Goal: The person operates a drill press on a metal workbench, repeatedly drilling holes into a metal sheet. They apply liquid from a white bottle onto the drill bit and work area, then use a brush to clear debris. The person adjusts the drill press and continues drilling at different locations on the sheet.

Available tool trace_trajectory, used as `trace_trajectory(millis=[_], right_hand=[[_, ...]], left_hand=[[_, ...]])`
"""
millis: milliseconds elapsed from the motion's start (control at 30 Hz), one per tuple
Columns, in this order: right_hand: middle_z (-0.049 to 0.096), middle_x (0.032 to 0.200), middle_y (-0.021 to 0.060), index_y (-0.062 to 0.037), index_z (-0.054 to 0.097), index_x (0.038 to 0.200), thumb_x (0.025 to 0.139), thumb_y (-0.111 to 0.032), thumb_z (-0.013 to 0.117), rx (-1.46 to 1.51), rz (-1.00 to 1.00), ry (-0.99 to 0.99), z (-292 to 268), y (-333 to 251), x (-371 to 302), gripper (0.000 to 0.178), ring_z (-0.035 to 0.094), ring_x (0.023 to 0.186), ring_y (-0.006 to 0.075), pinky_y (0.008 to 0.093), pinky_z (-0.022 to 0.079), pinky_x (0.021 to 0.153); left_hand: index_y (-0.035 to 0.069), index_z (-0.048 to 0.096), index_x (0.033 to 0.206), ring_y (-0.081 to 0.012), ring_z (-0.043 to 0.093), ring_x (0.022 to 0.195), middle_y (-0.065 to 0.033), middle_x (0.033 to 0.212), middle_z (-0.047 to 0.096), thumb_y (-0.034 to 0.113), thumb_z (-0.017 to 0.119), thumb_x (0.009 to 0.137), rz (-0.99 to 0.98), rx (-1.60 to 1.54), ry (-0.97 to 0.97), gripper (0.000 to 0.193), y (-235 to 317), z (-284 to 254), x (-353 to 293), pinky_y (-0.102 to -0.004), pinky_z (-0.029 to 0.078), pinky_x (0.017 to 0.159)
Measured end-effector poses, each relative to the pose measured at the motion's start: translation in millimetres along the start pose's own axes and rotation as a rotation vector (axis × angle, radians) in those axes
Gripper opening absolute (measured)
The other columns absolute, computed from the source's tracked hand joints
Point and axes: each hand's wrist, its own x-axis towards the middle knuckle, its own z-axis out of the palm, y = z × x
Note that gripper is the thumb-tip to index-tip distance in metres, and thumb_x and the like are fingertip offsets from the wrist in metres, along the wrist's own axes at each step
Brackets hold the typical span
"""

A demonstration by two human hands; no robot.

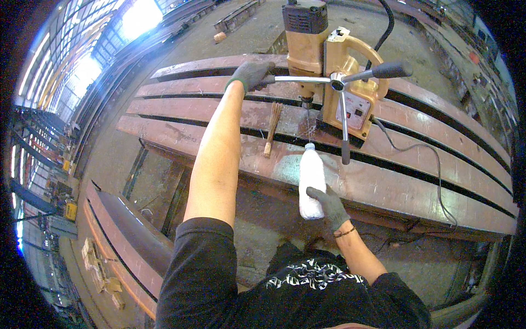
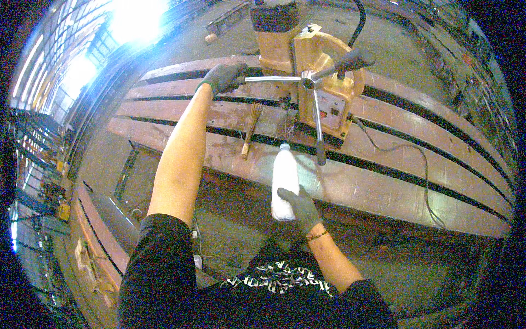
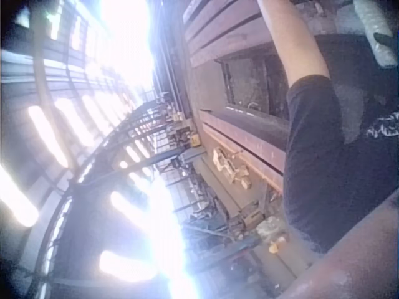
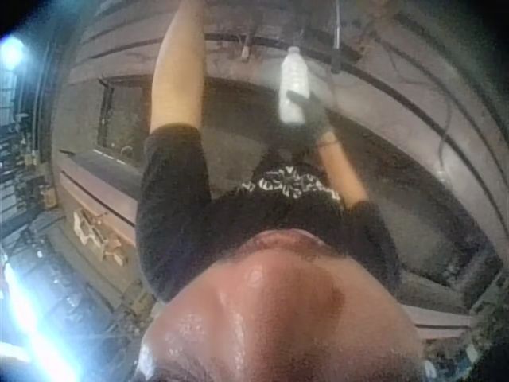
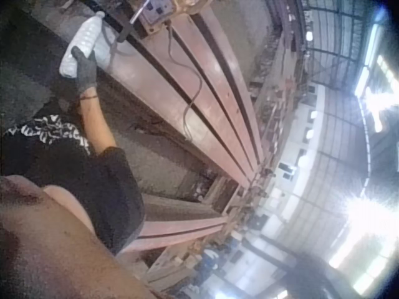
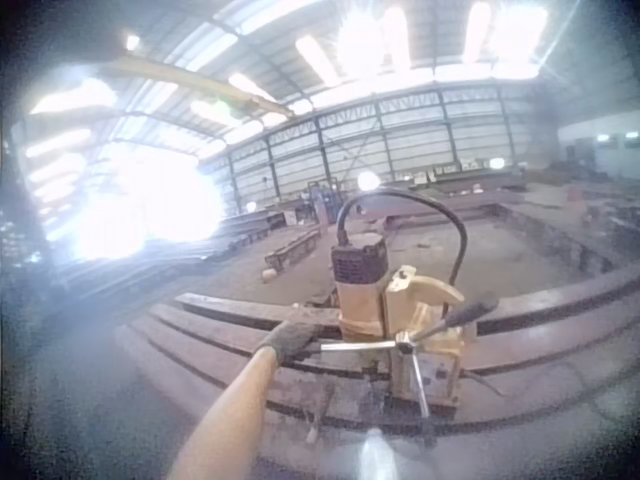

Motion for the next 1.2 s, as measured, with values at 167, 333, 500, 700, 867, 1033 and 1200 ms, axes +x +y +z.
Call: trace_trajectory(millis=[167,333,500,700,867,1033,1200], right_hand=[[0.071,0.102,0.0083,0.0026,0.064,0.119,0.090,-0.034,0.075,-0.039,-0.026,0.033,2.3,-1.4,-2.3,0.048,0.067,0.085,0.0181,0.0346,0.057,0.075],[0.070,0.101,0.0073,0.0018,0.065,0.119,0.088,-0.034,0.077,-0.039,-0.023,-0.009,2.6,-10.4,-6.1,0.049,0.067,0.085,0.0179,0.0341,0.056,0.076],[0.069,0.106,0.0063,0.0017,0.062,0.125,0.084,-0.033,0.080,-0.027,-0.070,-0.032,-3.9,-16.2,-14.1,0.056,0.066,0.091,0.0177,0.0339,0.056,0.079],[0.065,0.121,0.0082,0.0009,0.051,0.141,0.078,-0.021,0.085,0.022,-0.167,0.004,-53.5,-22.6,-60.4,0.075,0.063,0.106,0.0194,0.0359,0.054,0.093],[0.064,0.128,0.0075,-0.0019,0.050,0.144,0.077,-0.021,0.087,-0.342,-0.445,0.495,-145.8,-25.0,-79.8,0.078,0.061,0.119,0.0217,0.0389,0.050,0.103],[0.070,0.115,0.0127,0.0002,0.057,0.130,0.076,-0.033,0.087,-0.505,-0.549,1.243,-231.8,-63.4,-61.4,0.070,0.067,0.105,0.0246,0.0397,0.052,0.095],[0.067,0.130,0.0162,-0.0048,0.054,0.134,0.072,-0.038,0.090,-0.515,-0.496,1.379,-288.2,-63.7,-51.4,0.079,0.066,0.119,0.0311,0.0428,0.051,0.100]], left_hand=[[0.008,0.064,0.112,-0.0220,0.071,0.061,-0.0109,0.076,0.072,0.025,0.063,0.098,0.013,-0.018,0.015,0.021,5.3,1.4,-0.8,-0.0378,0.057,0.059],[0.009,0.065,0.109,-0.0267,0.072,0.065,-0.0140,0.077,0.072,0.030,0.064,0.096,0.022,0.099,-0.040,0.024,-5.3,7.9,8.0,-0.0420,0.056,0.060],[0.009,0.067,0.103,-0.0357,0.074,0.078,-0.0191,0.092,0.074,0.033,0.058,0.097,0.015,0.077,0.001,0.027,-2.5,54.5,2.4,-0.0499,0.056,0.072],[0.008,0.068,0.116,-0.0357,0.073,0.100,-0.0179,0.105,0.075,0.047,0.060,0.095,0.081,0.482,-0.094,0.045,-13.3,1.4,18.3,-0.0471,0.057,0.088],[0.009,0.069,0.119,-0.0335,0.073,0.082,-0.0138,0.099,0.075,0.047,0.067,0.092,0.090,0.347,0.323,0.046,123.1,-140.5,15.8,-0.0447,0.058,0.075],[0.019,0.057,0.136,-0.0265,0.066,0.100,-0.0135,0.112,0.067,0.038,0.072,0.087,0.581,0.928,0.633,0.054,239.3,-129.8,10.9,-0.0428,0.052,0.077],[0.008,0.072,0.092,-0.0268,0.070,0.064,-0.0101,0.074,0.070,0.031,0.064,0.086,0.669,0.367,0.662,0.026,371.3,14.1,-27.9,-0.0442,0.053,0.058]])
